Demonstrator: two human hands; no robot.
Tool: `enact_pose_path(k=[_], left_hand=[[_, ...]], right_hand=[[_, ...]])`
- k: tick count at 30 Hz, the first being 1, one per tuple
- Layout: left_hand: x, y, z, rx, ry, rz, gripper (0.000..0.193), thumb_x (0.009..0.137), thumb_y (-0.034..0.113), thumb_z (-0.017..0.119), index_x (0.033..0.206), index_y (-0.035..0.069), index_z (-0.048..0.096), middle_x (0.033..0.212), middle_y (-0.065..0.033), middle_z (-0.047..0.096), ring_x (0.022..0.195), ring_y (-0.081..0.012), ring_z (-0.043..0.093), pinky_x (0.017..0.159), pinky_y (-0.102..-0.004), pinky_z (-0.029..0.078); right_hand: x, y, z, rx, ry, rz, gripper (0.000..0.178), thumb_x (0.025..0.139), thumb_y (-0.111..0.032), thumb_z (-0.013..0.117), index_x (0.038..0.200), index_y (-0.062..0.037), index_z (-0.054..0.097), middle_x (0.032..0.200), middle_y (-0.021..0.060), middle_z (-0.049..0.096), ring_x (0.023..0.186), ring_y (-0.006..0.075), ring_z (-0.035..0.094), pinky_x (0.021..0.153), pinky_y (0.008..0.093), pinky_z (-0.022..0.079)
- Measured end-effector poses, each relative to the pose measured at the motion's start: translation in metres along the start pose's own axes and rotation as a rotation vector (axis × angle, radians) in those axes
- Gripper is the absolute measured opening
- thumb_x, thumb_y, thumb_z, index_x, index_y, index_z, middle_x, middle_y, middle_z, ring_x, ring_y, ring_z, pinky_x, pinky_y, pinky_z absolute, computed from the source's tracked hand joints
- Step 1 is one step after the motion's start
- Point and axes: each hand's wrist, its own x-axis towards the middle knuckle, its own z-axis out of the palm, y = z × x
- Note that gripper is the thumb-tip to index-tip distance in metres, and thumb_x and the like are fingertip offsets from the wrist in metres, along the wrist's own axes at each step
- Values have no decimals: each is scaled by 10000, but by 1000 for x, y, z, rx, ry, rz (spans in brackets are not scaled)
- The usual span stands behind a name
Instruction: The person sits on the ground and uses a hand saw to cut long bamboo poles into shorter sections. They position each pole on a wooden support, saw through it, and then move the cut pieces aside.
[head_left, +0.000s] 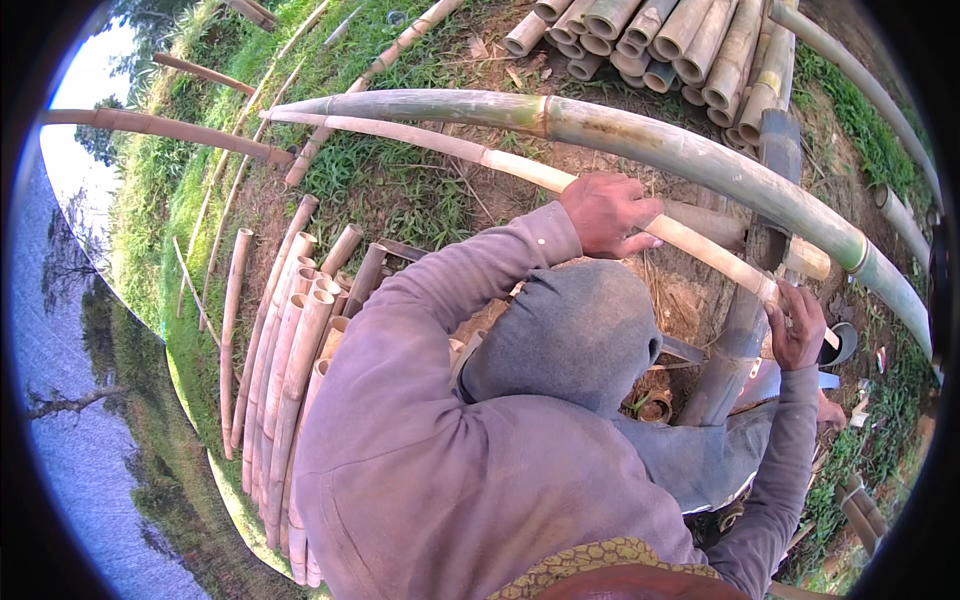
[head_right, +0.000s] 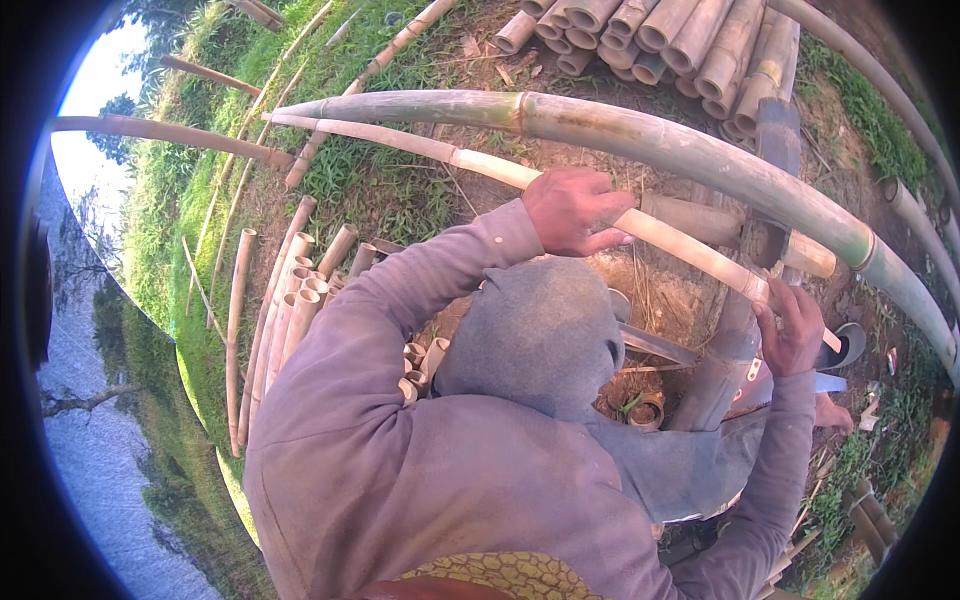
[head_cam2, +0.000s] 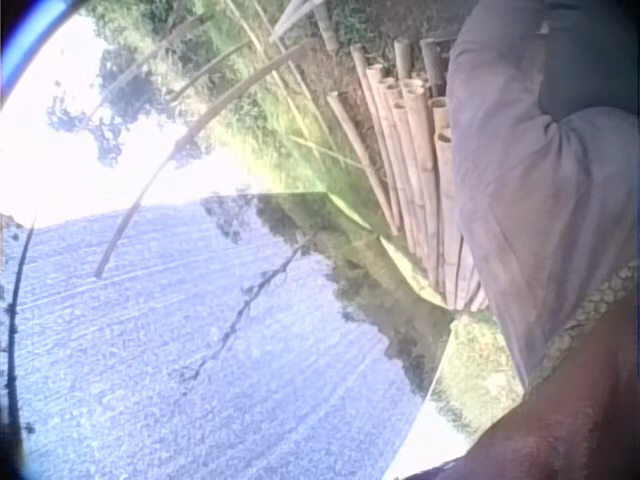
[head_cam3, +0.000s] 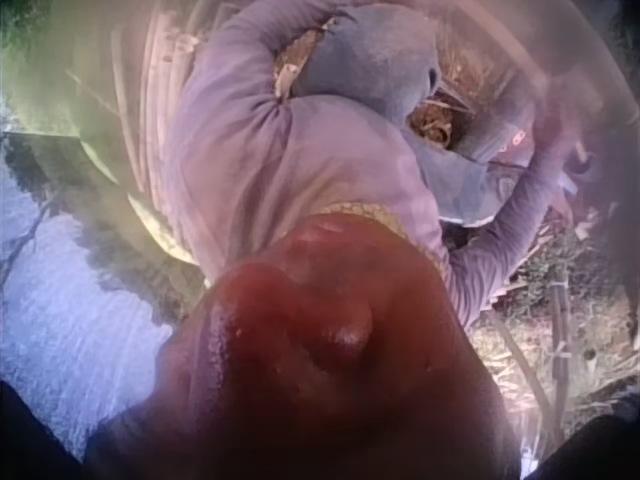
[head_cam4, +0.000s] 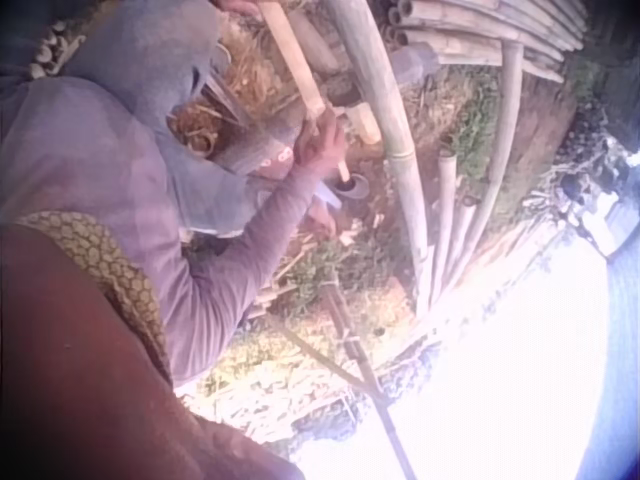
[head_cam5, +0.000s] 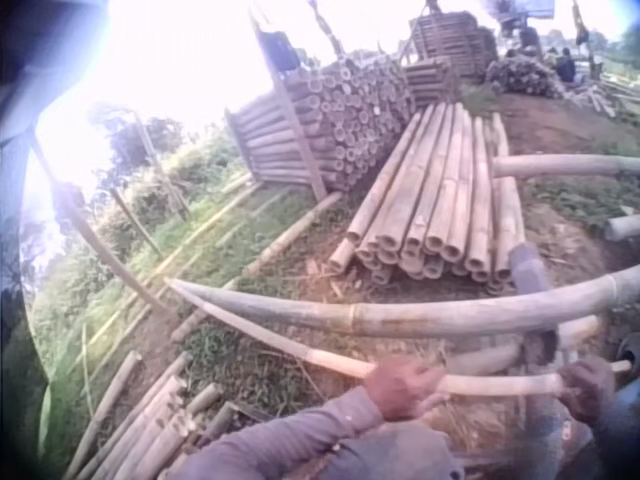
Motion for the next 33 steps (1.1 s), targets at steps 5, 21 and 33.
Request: enact_pose_path(k=[5,21,33], left_hand=[[19,16,10,-9,4,20,403,859,477,803,1090,157,721,837,-68,634,780,-294,681,700,-433,556],[62,61,35,-87,-13,3,396,869,458,798,1096,144,717,841,-89,647,813,-303,692,716,-434,568],[95,39,63,-13,-42,-98,406,888,514,769,1146,201,750,846,-94,663,828,-320,699,746,-462,561]], right_hand=[[-11,24,-19,-32,3,1,403,965,-291,742,1257,-18,697,1098,194,707,965,386,684,856,455,530],[-50,76,-57,-138,-1,36,414,1009,-302,673,1305,-12,677,1155,190,680,1040,380,639,946,455,494],[-14,124,-37,-182,56,20,388,1021,-294,678,1337,-68,698,1241,165,689,1154,358,637,1029,449,469]])
